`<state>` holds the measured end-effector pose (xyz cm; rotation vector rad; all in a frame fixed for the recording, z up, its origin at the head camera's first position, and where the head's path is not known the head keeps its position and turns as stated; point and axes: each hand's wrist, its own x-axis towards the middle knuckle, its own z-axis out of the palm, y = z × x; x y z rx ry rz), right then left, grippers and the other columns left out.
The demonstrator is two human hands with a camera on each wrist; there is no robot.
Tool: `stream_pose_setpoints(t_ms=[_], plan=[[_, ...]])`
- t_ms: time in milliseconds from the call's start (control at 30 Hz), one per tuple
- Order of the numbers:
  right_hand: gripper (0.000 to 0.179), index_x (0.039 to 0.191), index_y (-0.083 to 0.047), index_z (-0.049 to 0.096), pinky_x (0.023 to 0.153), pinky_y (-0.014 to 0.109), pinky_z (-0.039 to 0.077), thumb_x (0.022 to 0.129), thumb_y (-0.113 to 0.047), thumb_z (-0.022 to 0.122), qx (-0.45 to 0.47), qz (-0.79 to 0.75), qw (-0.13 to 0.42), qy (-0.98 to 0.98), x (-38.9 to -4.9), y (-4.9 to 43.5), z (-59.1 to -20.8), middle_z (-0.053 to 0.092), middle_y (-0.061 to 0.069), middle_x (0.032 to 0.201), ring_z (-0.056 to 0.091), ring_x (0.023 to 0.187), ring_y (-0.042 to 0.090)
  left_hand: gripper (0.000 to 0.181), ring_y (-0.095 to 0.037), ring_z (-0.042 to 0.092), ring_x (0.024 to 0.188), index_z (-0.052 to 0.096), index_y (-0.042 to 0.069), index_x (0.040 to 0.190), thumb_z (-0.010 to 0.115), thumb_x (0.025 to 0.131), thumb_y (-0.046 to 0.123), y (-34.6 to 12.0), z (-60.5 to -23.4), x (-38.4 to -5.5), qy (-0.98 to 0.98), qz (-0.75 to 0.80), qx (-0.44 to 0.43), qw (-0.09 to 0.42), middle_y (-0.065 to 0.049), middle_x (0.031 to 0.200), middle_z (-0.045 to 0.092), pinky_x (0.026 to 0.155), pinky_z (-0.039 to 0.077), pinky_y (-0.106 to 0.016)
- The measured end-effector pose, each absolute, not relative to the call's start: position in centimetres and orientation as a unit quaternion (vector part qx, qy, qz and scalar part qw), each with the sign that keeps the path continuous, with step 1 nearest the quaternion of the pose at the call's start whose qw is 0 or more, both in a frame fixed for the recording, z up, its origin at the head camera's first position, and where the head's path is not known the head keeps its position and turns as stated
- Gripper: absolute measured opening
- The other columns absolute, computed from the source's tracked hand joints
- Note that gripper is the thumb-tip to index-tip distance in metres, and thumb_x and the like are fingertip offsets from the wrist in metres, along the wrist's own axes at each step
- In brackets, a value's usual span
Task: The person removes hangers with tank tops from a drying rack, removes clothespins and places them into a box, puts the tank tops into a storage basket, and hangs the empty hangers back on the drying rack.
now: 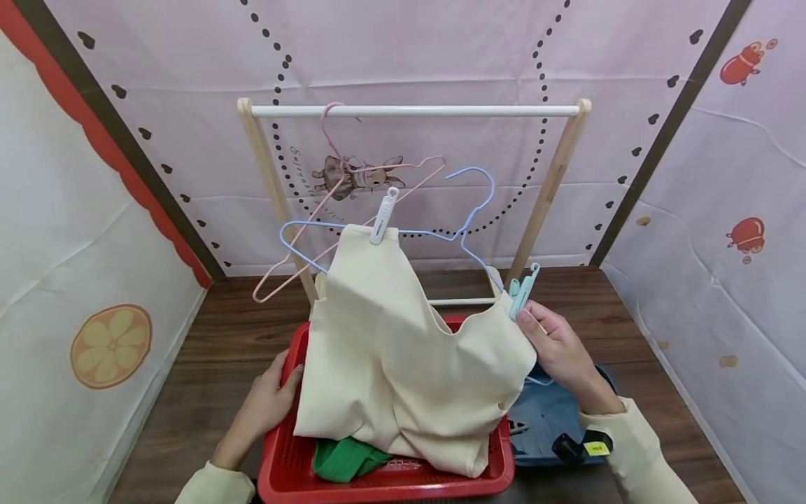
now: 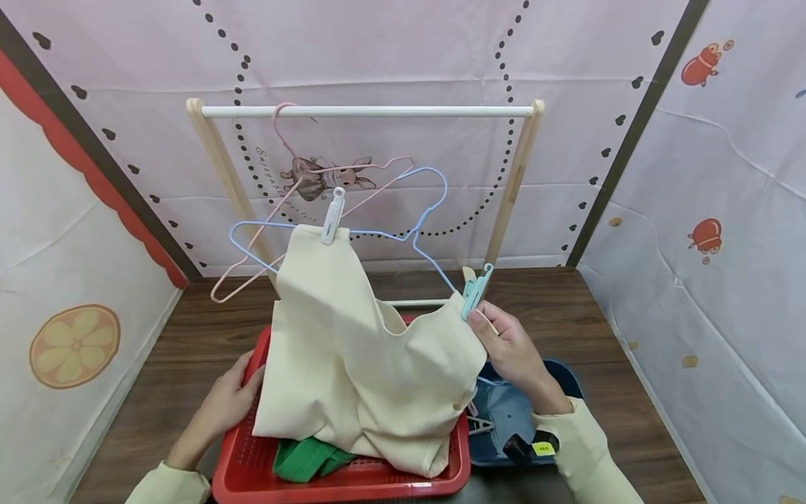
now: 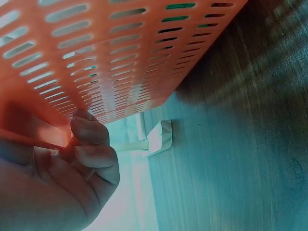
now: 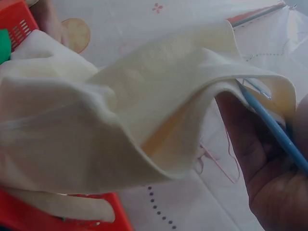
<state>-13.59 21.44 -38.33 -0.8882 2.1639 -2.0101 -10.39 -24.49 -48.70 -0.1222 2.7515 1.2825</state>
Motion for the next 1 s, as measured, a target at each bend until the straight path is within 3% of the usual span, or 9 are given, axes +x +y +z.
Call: stream_pose_setpoints(t_ms=[333, 1000], plan=[[0.023, 0.104, 0.005, 0.052, 0.053, 0.032, 0.056, 0.109, -0.008, 0.034, -0.276, -0.625, 0.038, 0.729, -13.6, 21.1, -40.2, 0.067, -0.005, 0.081, 0.068, 0.063, 0.014, 0.053, -0.023, 0.071, 0.070, 0.031, 0.005, 0.151, 0.048, 0.105, 0.026, -24.5, -48.7, -10.4, 0.902, 0.426, -0.047, 0.059, -0.030, 0.118, 0.060, 0.053, 0.058, -0.035], [0.023, 0.106, 0.005, 0.056, 0.056, 0.030, 0.056, 0.108, -0.010, 0.039, -0.264, -0.602, 0.082, 0.749, -14.4, 21.3, -42.3, 0.066, -0.005, 0.082, 0.067, 0.065, 0.012, 0.052, -0.024, 0.071, 0.071, 0.031, 0.005, 0.150, 0.049, 0.105, 0.023, -24.4, -48.8, -10.5, 0.905, 0.420, -0.049, 0.055, -0.032, 0.120, 0.060, 0.055, 0.058, -0.036]])
